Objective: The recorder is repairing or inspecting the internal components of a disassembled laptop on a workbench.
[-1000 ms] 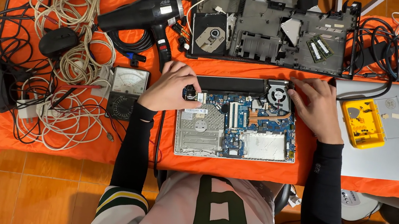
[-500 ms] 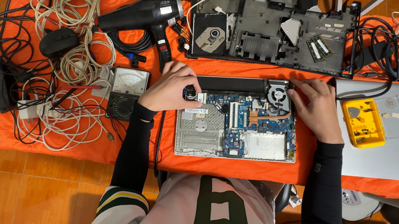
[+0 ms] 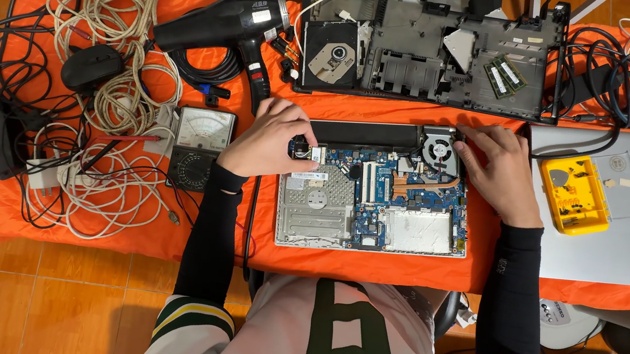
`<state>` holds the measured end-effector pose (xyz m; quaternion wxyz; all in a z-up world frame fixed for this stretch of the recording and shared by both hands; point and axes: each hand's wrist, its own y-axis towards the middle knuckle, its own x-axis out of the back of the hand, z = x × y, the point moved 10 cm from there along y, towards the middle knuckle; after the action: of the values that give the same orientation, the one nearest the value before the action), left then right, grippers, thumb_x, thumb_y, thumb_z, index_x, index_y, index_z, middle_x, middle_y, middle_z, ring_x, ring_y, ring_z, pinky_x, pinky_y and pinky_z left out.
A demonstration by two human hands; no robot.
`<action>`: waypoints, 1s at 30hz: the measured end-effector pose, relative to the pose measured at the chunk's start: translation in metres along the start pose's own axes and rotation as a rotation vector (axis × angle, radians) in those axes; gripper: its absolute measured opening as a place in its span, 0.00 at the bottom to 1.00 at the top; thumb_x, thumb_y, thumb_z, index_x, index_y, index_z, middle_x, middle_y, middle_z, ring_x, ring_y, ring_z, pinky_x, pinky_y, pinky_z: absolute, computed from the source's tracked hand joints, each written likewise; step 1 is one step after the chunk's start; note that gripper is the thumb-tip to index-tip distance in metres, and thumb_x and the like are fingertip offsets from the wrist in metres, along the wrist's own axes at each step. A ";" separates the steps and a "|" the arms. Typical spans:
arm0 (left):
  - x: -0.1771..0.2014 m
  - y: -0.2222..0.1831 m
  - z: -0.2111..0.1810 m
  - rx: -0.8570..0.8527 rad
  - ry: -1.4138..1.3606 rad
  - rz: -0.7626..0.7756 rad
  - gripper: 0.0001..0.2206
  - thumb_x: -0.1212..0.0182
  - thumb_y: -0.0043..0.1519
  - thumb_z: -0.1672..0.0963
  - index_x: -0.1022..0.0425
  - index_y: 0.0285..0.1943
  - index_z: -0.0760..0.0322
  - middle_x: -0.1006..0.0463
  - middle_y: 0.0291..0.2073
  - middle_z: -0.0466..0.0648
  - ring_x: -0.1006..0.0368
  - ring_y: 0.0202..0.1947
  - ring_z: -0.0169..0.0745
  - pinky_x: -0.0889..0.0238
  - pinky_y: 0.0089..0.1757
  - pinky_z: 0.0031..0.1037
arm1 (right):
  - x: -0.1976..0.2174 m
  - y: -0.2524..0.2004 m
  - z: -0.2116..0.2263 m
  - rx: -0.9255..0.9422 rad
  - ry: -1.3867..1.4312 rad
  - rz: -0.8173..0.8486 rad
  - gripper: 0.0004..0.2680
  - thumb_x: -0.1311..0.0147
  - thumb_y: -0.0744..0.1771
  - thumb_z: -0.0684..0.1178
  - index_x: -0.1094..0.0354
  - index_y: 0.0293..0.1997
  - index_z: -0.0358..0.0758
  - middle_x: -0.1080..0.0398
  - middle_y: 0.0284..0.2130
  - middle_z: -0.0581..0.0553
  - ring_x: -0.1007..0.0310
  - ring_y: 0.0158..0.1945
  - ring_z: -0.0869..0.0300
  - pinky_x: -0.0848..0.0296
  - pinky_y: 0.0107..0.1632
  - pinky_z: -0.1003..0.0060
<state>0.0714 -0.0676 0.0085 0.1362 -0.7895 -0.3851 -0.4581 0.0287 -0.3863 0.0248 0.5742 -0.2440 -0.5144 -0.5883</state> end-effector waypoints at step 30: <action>0.000 -0.002 -0.001 -0.105 -0.008 -0.050 0.14 0.24 0.52 0.49 0.20 0.36 0.57 0.26 0.42 0.43 0.36 0.54 0.44 0.57 0.64 0.44 | -0.006 -0.004 0.002 0.033 0.010 0.039 0.08 0.42 0.74 0.49 0.25 0.60 0.43 0.29 0.47 0.44 0.31 0.53 0.52 0.39 0.57 0.57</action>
<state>0.0692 -0.0673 0.0087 0.0817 -0.7875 -0.3806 -0.4779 0.0258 -0.3830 0.0187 0.5924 -0.2414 -0.5163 -0.5694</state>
